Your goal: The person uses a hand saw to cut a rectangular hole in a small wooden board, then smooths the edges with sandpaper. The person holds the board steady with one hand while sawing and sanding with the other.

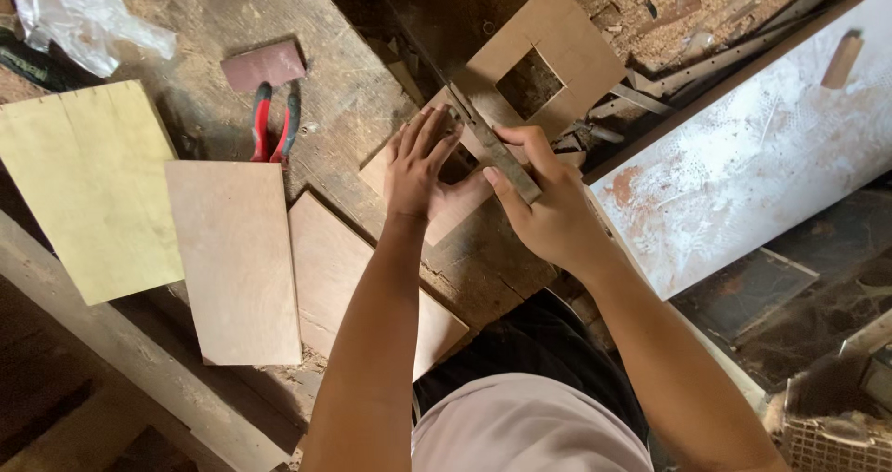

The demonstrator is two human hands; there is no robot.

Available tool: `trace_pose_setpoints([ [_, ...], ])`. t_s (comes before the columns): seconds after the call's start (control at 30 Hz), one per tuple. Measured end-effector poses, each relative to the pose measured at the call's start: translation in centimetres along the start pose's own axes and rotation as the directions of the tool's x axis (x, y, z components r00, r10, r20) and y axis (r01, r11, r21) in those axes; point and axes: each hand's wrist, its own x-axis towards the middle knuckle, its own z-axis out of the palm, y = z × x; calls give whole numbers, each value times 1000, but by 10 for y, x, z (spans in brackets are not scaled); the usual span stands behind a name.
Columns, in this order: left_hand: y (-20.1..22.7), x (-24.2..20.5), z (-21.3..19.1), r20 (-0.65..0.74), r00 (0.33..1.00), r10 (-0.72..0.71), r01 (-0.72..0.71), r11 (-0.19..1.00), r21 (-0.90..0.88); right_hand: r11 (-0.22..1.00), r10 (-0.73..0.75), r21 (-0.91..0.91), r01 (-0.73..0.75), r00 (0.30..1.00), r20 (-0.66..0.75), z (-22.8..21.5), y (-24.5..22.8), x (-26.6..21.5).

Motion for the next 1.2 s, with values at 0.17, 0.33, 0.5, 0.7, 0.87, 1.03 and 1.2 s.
trace_pose_setpoints([
  [0.17,2,7,-6,-46,999,4,-4,1000,-14,999,41,1,-41,999,17,-36,-34,-59],
  [0.33,7,1,-9,-64,998,27,-32,997,-71,924,376,65,-378,926,33,-55,-34,-112],
  [0.5,7,7,-6,-26,999,27,-28,999,-40,1000,29,8,-29,1000,0,-34,-13,-45],
  [0.7,-1,5,-3,10,999,43,-44,993,107,990,-130,47,131,991,-23,12,20,49],
  [0.87,1,1,-7,64,998,5,-8,999,48,892,-419,-194,409,908,-8,-7,-11,-9],
  [1.03,2,7,-7,36,998,58,-61,995,78,903,429,-32,-429,897,108,-52,-45,-83],
  [1.2,5,8,-10,100,991,89,-92,995,25,973,221,-72,-219,975,21,-35,-27,-59],
])
